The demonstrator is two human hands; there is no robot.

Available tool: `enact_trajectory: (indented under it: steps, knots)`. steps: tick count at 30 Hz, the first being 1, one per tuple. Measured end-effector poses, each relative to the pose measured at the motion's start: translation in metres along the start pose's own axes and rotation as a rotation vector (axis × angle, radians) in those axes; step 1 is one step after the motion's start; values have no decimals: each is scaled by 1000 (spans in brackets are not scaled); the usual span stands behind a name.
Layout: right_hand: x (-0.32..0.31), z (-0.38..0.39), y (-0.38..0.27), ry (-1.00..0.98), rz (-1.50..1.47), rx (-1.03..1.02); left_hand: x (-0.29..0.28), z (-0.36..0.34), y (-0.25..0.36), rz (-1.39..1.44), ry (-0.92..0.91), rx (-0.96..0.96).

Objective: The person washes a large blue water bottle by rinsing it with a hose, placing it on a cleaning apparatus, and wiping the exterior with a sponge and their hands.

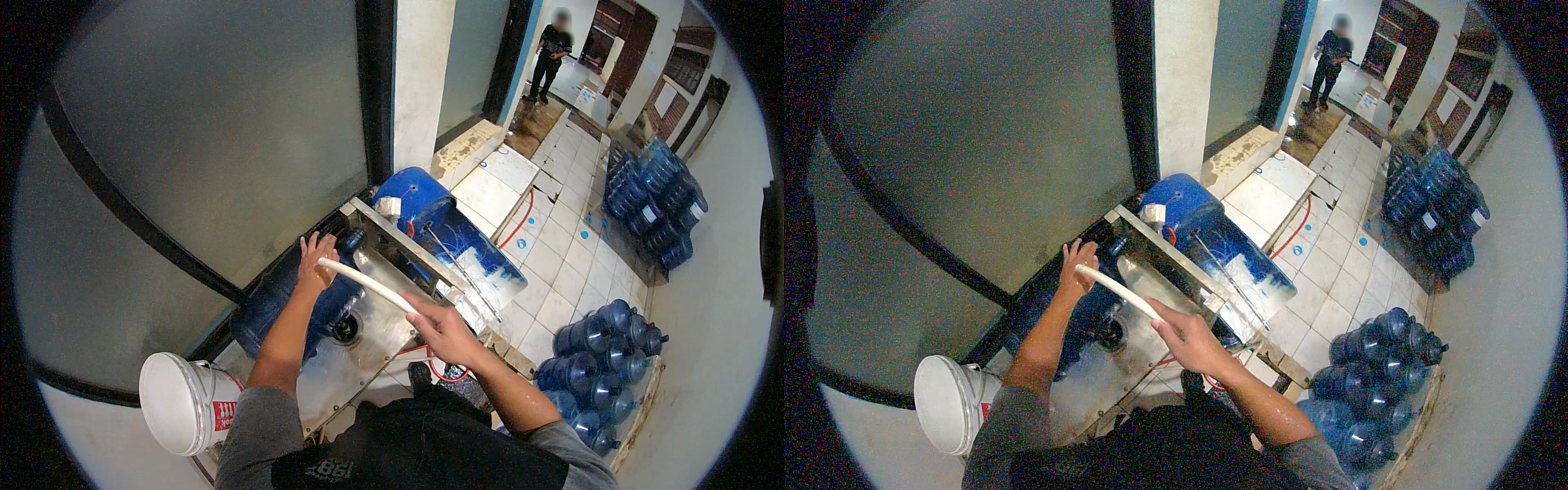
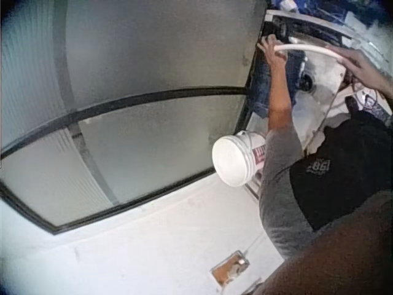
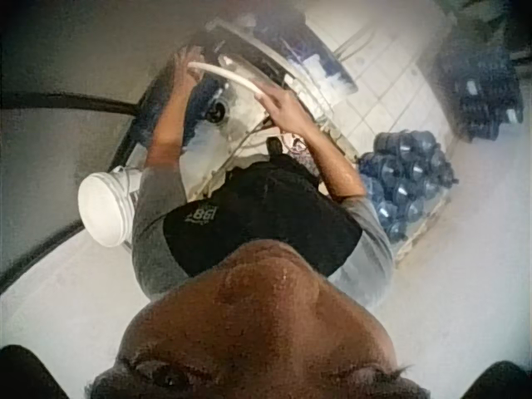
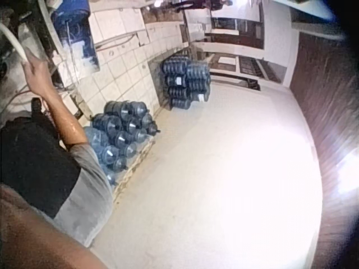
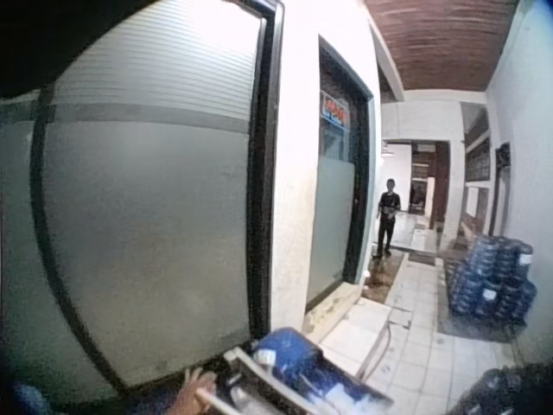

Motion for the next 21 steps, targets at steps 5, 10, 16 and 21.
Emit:
enact_trajectory:
  steps: [5,10,16,21]
  knots:
    - [5,1,-1,42,-64,-126,-3,3,-30,266,-31,43]
    - [7,6,3,-36,-27,-99,-46,2,-14,-113,-72,-430]
    - [0,-9,4,12,61,-29,-21,10,0,-180,186,-282]
    - [4,-12,1,11,3,-160,2,9,0,187,-101,152]
Point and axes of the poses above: each hand's wrist, its own z-axis away from the middle knuckle, its own x-axis out of the palm, y = z × x, the point moved 7 cm from there along -z, towards the middle knuckle, and after that the axes turned 12 degrees about y, right-handed, at the moved point
